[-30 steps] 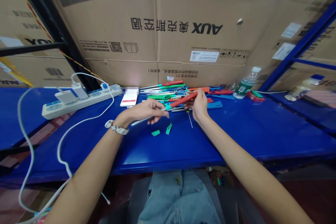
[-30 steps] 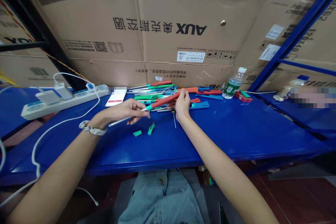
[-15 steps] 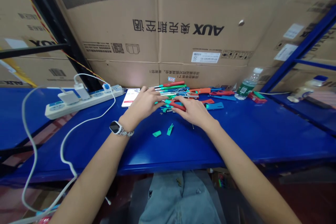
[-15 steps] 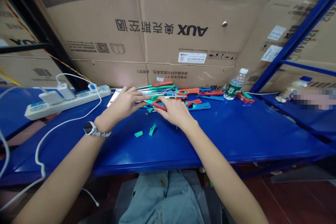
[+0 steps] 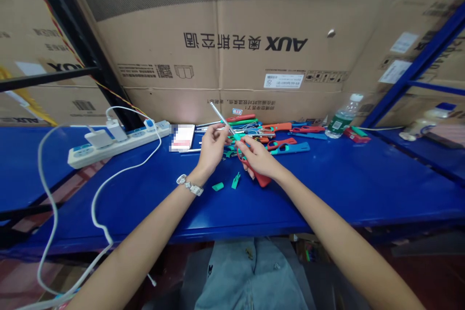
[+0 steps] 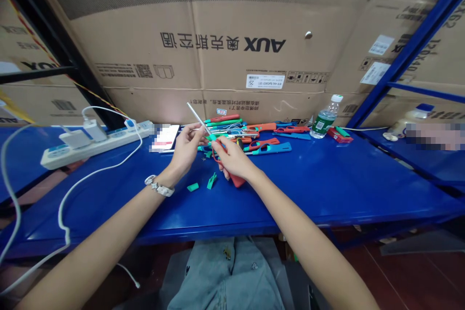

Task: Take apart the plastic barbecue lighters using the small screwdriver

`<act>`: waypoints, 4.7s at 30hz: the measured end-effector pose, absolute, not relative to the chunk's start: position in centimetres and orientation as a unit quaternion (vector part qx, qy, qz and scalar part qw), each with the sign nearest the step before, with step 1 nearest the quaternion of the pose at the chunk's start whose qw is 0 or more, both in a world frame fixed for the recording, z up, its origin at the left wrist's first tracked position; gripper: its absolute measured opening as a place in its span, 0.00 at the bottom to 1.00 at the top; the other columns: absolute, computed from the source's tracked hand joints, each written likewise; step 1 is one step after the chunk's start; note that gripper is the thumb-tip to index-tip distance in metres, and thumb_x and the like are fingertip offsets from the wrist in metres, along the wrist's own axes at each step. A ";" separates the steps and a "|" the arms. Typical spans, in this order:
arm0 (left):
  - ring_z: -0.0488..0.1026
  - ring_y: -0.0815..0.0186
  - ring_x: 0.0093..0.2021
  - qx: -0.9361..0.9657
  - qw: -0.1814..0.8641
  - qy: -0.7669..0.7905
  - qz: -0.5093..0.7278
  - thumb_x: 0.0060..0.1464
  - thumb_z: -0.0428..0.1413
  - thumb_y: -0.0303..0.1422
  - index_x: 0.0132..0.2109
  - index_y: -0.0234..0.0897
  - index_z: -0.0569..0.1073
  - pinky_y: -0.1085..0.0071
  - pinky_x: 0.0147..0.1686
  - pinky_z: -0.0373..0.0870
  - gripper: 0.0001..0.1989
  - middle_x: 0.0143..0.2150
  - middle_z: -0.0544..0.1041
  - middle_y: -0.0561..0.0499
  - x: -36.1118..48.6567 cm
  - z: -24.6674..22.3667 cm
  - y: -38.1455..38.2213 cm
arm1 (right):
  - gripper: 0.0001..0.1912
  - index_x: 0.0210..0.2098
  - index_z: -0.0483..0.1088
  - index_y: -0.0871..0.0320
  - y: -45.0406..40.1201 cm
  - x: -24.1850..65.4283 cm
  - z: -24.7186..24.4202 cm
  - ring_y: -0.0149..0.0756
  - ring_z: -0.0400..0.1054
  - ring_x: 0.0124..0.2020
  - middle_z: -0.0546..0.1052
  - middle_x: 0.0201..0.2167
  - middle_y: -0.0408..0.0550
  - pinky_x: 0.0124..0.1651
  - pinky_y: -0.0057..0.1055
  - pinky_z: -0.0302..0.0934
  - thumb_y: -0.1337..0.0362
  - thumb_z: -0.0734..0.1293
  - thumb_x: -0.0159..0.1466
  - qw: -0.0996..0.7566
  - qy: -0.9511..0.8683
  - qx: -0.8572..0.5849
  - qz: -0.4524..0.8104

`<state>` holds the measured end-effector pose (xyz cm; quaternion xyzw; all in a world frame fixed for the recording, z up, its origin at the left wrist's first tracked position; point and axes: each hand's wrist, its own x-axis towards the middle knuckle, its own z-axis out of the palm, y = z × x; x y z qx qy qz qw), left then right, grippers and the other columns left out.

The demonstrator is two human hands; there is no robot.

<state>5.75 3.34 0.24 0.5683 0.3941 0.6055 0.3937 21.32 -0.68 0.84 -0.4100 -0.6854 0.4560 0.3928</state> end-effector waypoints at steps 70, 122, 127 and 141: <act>0.76 0.67 0.37 0.318 0.625 0.244 0.670 0.65 0.58 0.32 0.33 0.35 0.70 0.68 0.44 0.73 0.10 0.35 0.76 0.49 6.5 3.9 3.8 | 0.23 0.31 0.63 0.56 -0.4 22.4 2.0 0.26 0.59 0.11 0.67 0.15 0.34 0.13 0.23 0.58 0.43 0.70 0.62 0.378 -0.582 -0.344 0.633; 0.77 0.65 0.35 0.574 0.621 0.260 0.466 0.55 0.64 0.30 0.44 0.36 0.74 0.68 0.32 0.80 0.11 0.41 0.77 0.46 5.3 1.5 2.5 | 0.09 0.40 0.78 0.55 1.9 19.4 2.8 0.34 0.75 0.37 0.82 0.38 0.46 0.37 0.27 0.70 0.65 0.66 0.65 0.532 -0.555 -0.362 0.528; 0.76 0.65 0.34 0.581 0.583 0.278 0.495 0.55 0.63 0.28 0.43 0.36 0.72 0.68 0.30 0.80 0.10 0.35 0.74 0.51 6.5 1.4 2.3 | 0.14 0.49 0.80 0.48 1.1 21.6 1.7 0.40 0.68 0.62 0.80 0.53 0.45 0.67 0.45 0.59 0.65 0.66 0.66 0.521 -0.642 -0.331 0.455; 0.76 0.66 0.30 0.579 0.515 0.349 0.527 0.53 0.56 0.23 0.52 0.37 0.67 0.69 0.31 0.77 0.19 0.33 0.75 0.53 6.4 1.4 2.1 | 0.25 0.63 0.71 0.49 0.7 21.3 -0.2 0.45 0.65 0.66 0.72 0.64 0.47 0.70 0.51 0.57 0.60 0.68 0.67 0.496 -0.715 -0.296 0.393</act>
